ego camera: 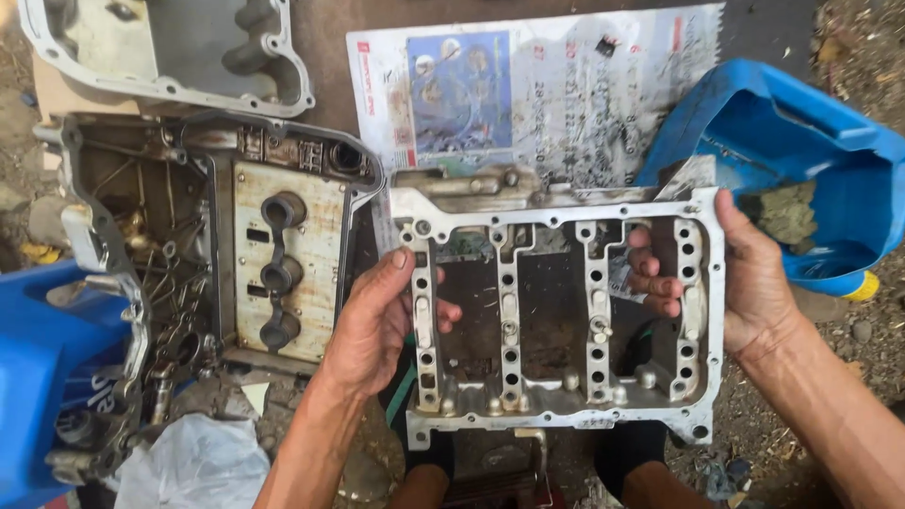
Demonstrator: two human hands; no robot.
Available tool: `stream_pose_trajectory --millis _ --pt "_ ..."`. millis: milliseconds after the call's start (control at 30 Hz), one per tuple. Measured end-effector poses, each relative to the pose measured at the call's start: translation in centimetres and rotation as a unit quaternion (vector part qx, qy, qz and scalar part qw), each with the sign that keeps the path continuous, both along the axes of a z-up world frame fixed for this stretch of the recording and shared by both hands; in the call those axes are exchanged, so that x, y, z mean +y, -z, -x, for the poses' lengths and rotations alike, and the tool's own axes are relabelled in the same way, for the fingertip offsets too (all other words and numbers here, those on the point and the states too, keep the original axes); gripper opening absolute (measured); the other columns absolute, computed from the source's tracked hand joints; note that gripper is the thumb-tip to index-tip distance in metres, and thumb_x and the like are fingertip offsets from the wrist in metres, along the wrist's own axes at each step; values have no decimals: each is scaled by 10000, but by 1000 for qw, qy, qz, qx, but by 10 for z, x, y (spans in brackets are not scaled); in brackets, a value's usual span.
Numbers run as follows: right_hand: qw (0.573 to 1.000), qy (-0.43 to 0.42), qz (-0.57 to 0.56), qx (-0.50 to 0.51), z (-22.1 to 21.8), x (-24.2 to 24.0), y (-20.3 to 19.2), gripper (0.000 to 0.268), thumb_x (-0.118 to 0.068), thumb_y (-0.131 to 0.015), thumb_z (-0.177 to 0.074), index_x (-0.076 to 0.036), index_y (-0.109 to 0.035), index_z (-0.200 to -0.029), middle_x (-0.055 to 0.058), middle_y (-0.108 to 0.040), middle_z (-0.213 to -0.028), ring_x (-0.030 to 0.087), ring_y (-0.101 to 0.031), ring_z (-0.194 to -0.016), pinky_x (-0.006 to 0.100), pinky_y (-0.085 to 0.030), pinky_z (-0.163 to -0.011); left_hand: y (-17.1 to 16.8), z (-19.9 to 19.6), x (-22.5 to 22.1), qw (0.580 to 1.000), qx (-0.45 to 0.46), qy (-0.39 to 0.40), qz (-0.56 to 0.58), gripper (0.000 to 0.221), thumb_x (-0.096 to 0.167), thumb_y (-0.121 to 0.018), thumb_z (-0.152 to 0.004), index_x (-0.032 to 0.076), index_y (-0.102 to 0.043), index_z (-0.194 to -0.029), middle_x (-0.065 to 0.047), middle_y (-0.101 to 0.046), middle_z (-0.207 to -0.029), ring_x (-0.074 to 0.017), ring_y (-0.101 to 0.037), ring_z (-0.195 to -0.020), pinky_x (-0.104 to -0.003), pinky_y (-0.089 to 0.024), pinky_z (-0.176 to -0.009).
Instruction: Disassembling and cleaning engine components including pistons and block sections on the ground
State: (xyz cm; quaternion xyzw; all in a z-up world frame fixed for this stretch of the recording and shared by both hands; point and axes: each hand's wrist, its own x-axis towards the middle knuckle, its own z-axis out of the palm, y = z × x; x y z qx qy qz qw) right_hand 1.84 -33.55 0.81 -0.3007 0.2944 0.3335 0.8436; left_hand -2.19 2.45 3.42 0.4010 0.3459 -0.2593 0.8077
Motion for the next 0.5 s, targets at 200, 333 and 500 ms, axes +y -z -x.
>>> stream_pose_trajectory --millis 200,333,500 --pt "999 10 -42 -3 -1 2 0 723 -569 -618 -1027 149 -632 -1111 164 -614 -805 162 -544 -558 269 -453 -424 -5 -2 2 1000 -21 0 16 395 307 -618 -958 -27 -586 -1168 -166 -660 -1066 -301 -713 -773 -393 -572 -670" --pt "998 27 -55 2 -5 4 -6 706 -553 -608 -1030 150 -630 -1092 174 -594 -801 177 -523 -565 278 -426 -432 -1 -3 2 999 -34 -3 17 405 308 -641 -952 -34 -594 -1164 -159 -678 -1046 -290 -727 -758 -368 -583 -649" --pt "999 24 -21 4 -6 9 -7 683 -532 -612 -1021 147 -649 -1084 160 -618 -762 163 -549 -543 242 -464 -392 4 -3 4 1000 -30 8 1 391 330 -643 -943 -14 -633 -1128 -137 -682 -1015 -290 -727 -745 -384 -575 -659"
